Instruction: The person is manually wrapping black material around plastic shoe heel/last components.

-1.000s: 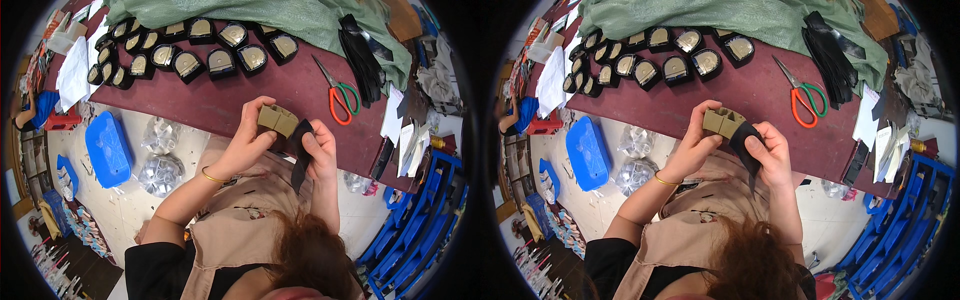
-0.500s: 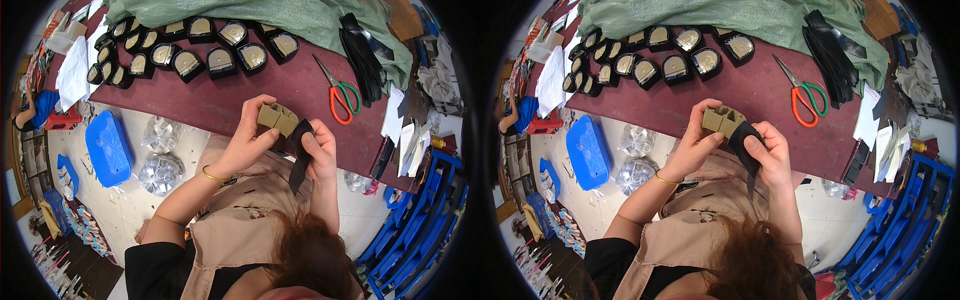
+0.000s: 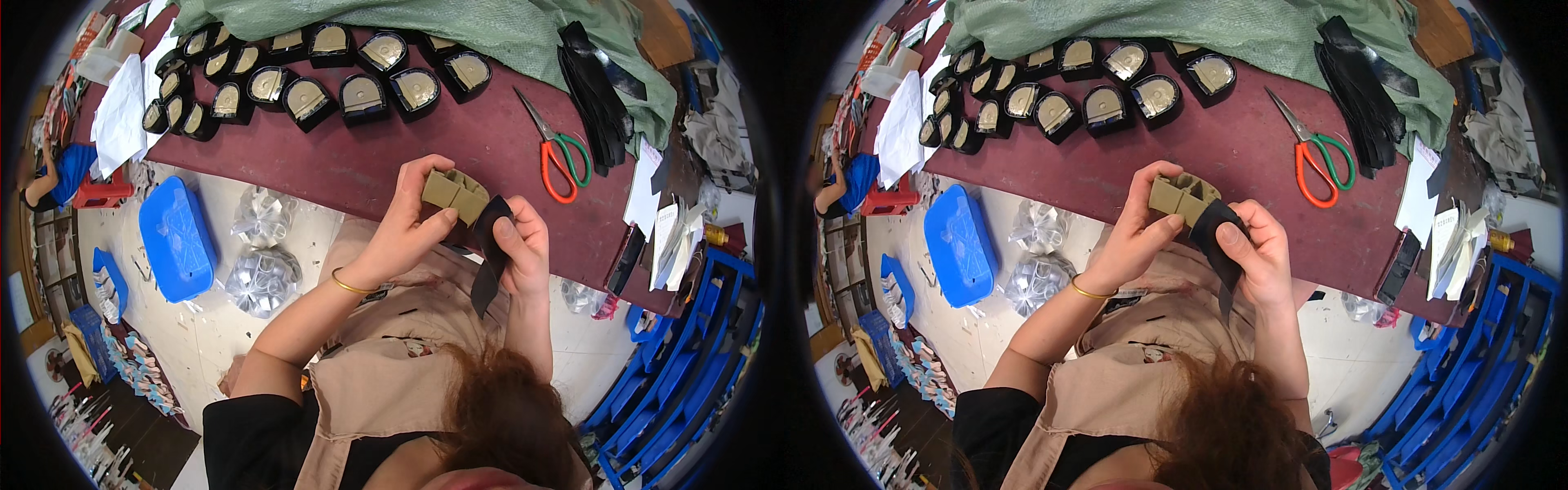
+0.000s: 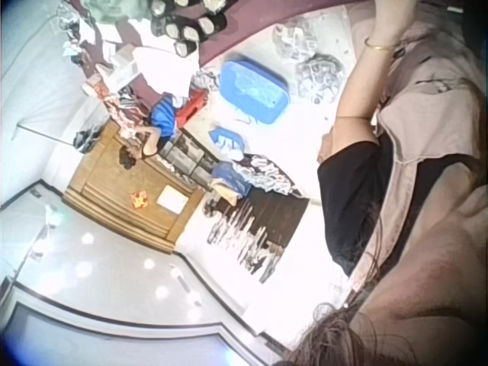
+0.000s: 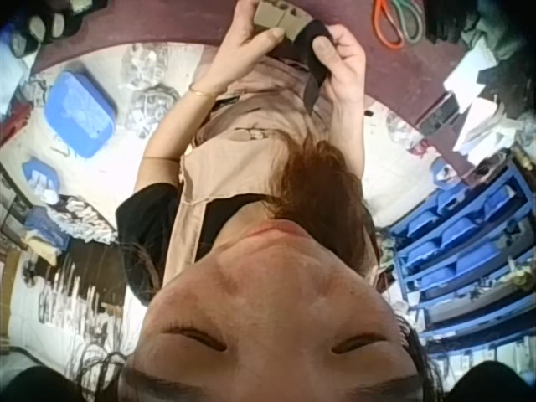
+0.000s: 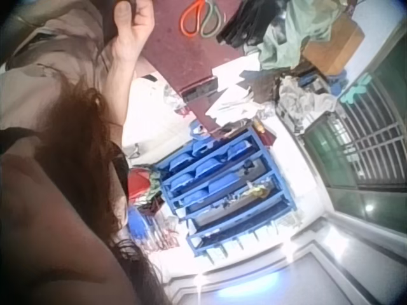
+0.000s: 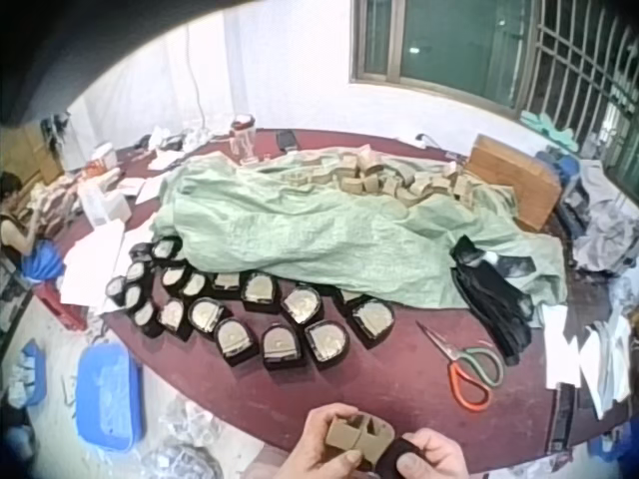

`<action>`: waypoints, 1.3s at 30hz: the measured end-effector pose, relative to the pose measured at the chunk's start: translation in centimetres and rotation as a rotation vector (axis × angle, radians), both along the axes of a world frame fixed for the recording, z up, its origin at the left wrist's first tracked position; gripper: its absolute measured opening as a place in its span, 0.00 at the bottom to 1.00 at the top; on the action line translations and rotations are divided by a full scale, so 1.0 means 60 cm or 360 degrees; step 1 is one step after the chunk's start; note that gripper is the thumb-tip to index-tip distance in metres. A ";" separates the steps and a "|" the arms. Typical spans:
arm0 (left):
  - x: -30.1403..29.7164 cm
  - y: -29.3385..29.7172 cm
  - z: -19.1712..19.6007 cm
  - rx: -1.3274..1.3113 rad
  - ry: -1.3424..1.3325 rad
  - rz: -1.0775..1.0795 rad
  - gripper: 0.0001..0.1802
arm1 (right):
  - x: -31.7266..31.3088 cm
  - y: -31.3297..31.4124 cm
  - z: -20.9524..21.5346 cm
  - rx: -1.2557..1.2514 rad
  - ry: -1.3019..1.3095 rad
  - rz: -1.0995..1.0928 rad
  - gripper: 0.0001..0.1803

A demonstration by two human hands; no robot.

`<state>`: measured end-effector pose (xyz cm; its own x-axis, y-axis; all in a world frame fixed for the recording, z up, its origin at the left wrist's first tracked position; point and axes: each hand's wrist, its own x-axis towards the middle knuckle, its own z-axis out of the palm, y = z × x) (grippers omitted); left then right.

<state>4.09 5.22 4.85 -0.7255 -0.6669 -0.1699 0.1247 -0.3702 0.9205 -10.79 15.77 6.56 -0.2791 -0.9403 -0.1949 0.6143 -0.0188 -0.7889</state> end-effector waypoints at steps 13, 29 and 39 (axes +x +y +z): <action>0.005 0.001 0.009 -0.0011 -0.0069 -0.0008 0.30 | 0.003 0.002 -0.007 0.0026 0.0071 -0.0052 0.10; 0.004 -0.006 -0.002 -0.0395 -0.0108 0.0100 0.31 | 0.012 -0.026 0.034 0.0252 0.1342 -0.0190 0.09; 0.001 0.001 0.007 -0.0589 -0.0145 0.0147 0.27 | 0.011 -0.027 0.029 0.0307 0.1339 -0.0213 0.09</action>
